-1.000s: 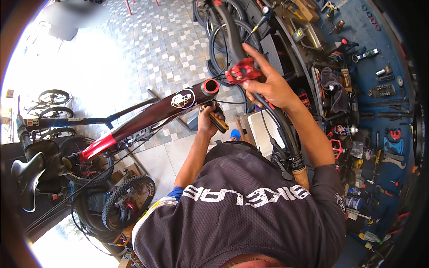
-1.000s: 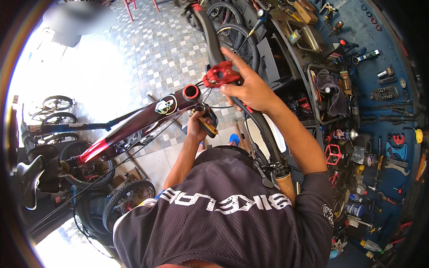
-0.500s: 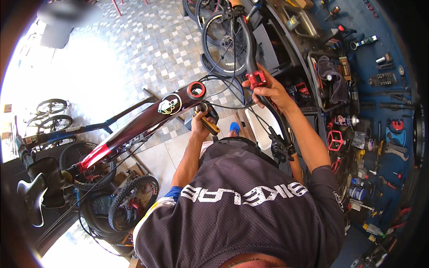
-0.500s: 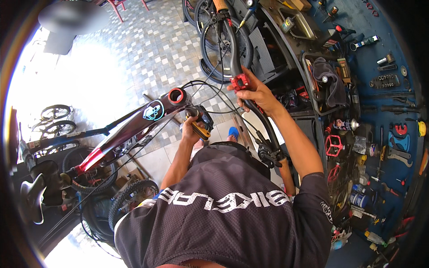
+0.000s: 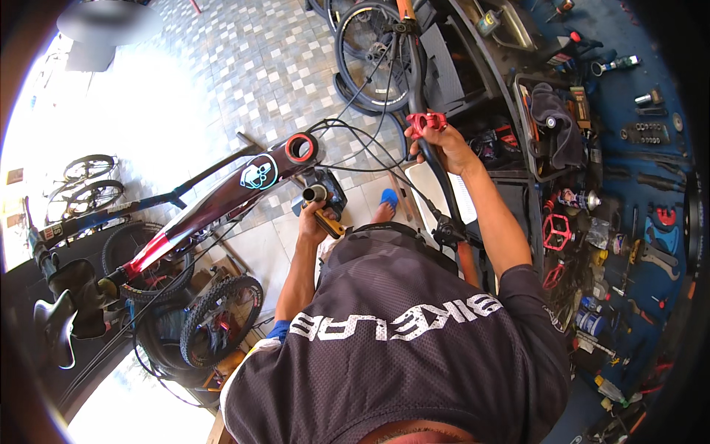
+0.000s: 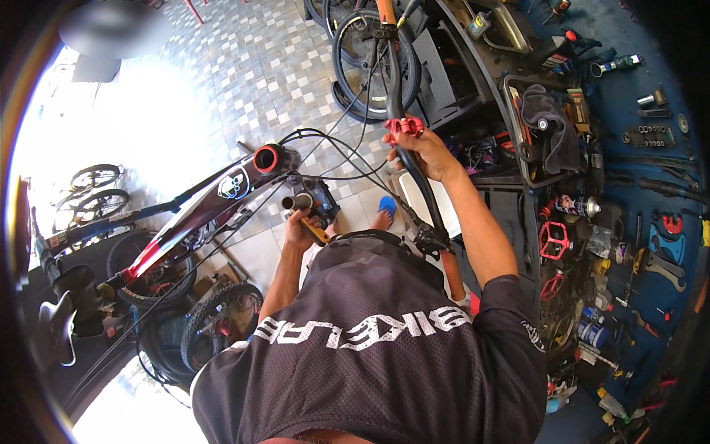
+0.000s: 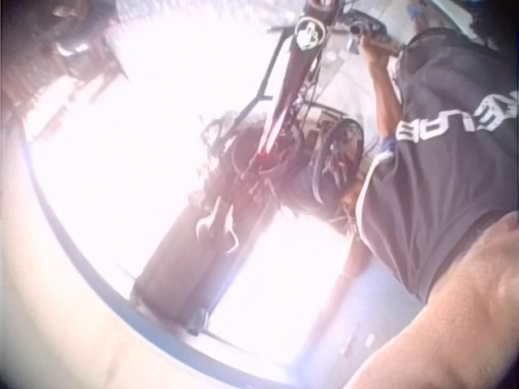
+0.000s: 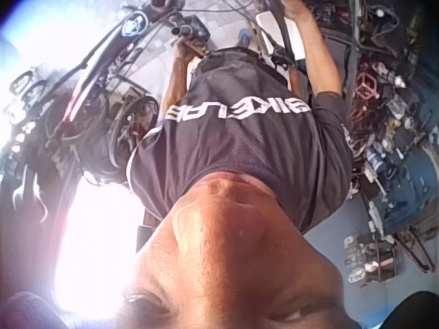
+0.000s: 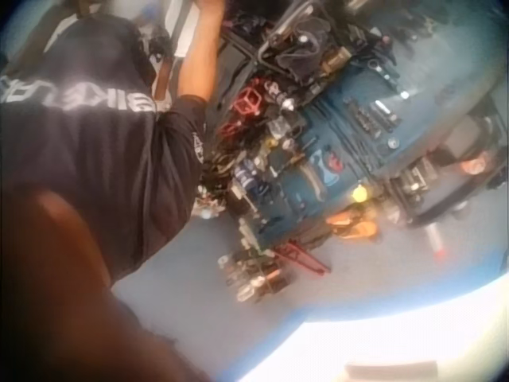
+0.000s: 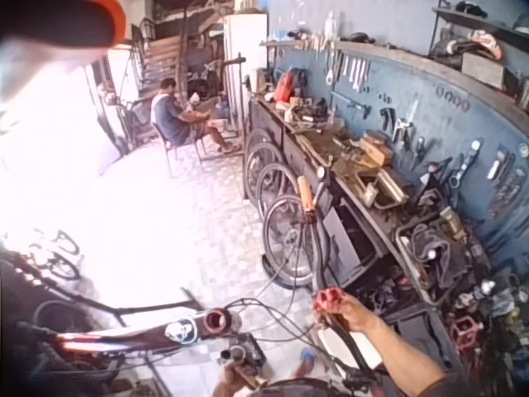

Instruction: The person works on a bicycle mounted on a repair stand, using a hex key to tighten the stem bolts and adjusting the handlebar and cables. The person wipes the handlebar area with a cloth and continues to tighten components.

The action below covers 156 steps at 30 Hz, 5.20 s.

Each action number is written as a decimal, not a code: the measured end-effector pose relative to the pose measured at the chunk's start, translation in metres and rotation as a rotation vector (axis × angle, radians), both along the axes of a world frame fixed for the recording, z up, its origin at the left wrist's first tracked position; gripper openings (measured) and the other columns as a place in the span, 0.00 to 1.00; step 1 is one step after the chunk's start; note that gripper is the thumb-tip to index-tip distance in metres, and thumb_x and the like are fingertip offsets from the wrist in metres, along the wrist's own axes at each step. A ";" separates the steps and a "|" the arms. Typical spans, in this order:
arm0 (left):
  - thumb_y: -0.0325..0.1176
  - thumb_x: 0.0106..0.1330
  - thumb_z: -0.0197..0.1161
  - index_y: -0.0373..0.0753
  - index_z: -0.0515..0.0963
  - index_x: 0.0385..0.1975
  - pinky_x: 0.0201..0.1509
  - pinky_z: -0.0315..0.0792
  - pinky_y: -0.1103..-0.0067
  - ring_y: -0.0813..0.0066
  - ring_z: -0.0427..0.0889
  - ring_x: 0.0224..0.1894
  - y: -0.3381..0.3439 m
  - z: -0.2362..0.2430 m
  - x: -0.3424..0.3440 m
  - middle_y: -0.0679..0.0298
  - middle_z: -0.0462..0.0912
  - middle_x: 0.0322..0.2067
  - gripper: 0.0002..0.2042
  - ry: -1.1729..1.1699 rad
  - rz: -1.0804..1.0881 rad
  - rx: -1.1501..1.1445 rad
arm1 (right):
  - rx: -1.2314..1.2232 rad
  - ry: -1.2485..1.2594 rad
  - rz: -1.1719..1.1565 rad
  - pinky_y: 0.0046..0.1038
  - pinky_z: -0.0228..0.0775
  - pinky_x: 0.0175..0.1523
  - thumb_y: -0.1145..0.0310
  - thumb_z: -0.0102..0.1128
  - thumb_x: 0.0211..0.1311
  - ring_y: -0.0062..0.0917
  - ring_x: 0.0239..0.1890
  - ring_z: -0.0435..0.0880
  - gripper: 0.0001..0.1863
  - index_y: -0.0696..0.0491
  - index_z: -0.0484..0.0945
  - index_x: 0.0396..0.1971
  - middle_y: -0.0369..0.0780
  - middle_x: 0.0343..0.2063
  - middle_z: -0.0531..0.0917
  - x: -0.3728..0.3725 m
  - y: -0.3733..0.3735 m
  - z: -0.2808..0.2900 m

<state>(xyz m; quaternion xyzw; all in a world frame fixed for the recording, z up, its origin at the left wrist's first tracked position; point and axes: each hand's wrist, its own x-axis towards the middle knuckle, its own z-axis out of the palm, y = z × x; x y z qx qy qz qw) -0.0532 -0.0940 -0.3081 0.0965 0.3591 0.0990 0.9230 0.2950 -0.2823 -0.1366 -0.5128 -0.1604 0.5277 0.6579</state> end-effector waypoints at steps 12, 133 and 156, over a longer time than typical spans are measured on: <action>0.25 0.66 0.59 0.37 0.77 0.53 0.35 0.73 0.77 0.81 0.70 0.26 -0.040 0.055 -0.059 0.54 0.84 0.52 0.15 0.076 0.232 0.087 | -0.180 0.403 -0.151 0.39 0.84 0.39 0.23 0.55 0.63 0.29 0.33 0.86 0.39 0.47 0.81 0.51 0.36 0.32 0.85 0.025 0.011 -0.094; 0.27 0.66 0.62 0.32 0.73 0.61 0.43 0.74 0.79 0.77 0.75 0.30 -0.171 0.062 -0.145 0.59 0.82 0.43 0.23 -0.065 0.001 0.066 | -1.525 -0.634 -1.012 0.37 0.80 0.49 0.52 0.73 0.65 0.39 0.42 0.89 0.28 0.57 0.82 0.56 0.45 0.46 0.89 -0.209 -0.813 -0.033; 0.31 0.64 0.66 0.38 0.79 0.50 0.43 0.73 0.72 0.78 0.74 0.30 -0.150 0.071 -0.172 0.69 0.74 0.27 0.15 -0.026 -0.016 0.151 | -0.788 -1.015 -1.260 0.23 0.78 0.45 0.52 0.56 0.80 0.20 0.43 0.88 0.20 0.48 0.82 0.61 0.37 0.47 0.89 -0.147 -0.655 0.129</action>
